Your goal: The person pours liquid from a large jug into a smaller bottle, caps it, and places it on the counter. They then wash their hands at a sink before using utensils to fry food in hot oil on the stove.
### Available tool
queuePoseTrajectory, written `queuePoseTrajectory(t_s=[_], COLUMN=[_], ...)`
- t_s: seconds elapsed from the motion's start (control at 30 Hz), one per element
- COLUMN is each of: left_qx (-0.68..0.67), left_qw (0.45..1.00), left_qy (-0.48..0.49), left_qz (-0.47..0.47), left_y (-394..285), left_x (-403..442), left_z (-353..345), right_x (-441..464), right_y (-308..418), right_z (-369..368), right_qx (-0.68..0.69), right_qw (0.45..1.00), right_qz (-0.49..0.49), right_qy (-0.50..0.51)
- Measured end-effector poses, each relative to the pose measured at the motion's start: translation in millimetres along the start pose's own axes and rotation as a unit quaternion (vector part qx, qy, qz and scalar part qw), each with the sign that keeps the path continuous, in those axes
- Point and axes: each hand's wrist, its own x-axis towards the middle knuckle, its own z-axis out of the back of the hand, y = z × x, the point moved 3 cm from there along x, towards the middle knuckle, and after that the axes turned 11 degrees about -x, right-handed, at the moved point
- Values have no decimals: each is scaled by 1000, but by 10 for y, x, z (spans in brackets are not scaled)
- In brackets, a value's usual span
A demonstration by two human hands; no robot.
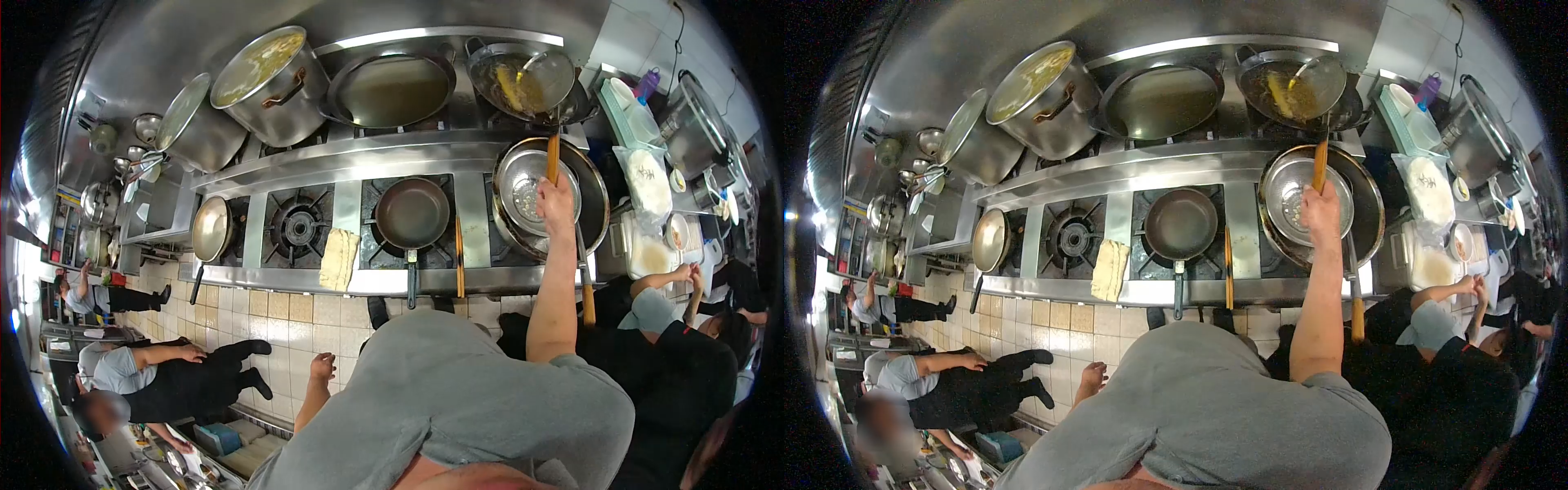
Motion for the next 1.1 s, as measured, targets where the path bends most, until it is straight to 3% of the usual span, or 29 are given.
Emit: queuePoseTrajectory(t_s=[0.27,0.57,0.63,0.83,1.1], left_qx=[4,18,16,15,13], left_qw=[1000,1000,1000,1000,1000], left_qy=[11,5,5,1,-8], left_qz=[-2,-1,-1,-8,-3], left_y=[-91,-107,-96,-93,-73], left_x=[21,6,8,-2,-12], left_z=[-13,-20,-20,-13,-10], right_x=[-99,22,50,77,121], right_y=[-53,-154,-143,-43,39], right_z=[11,22,3,-94,-192], right_qx=[218,422,481,561,589], right_qw=[970,885,845,786,766], right_qz=[-72,-67,-78,-75,-72], right_qy=[80,186,221,248,247])
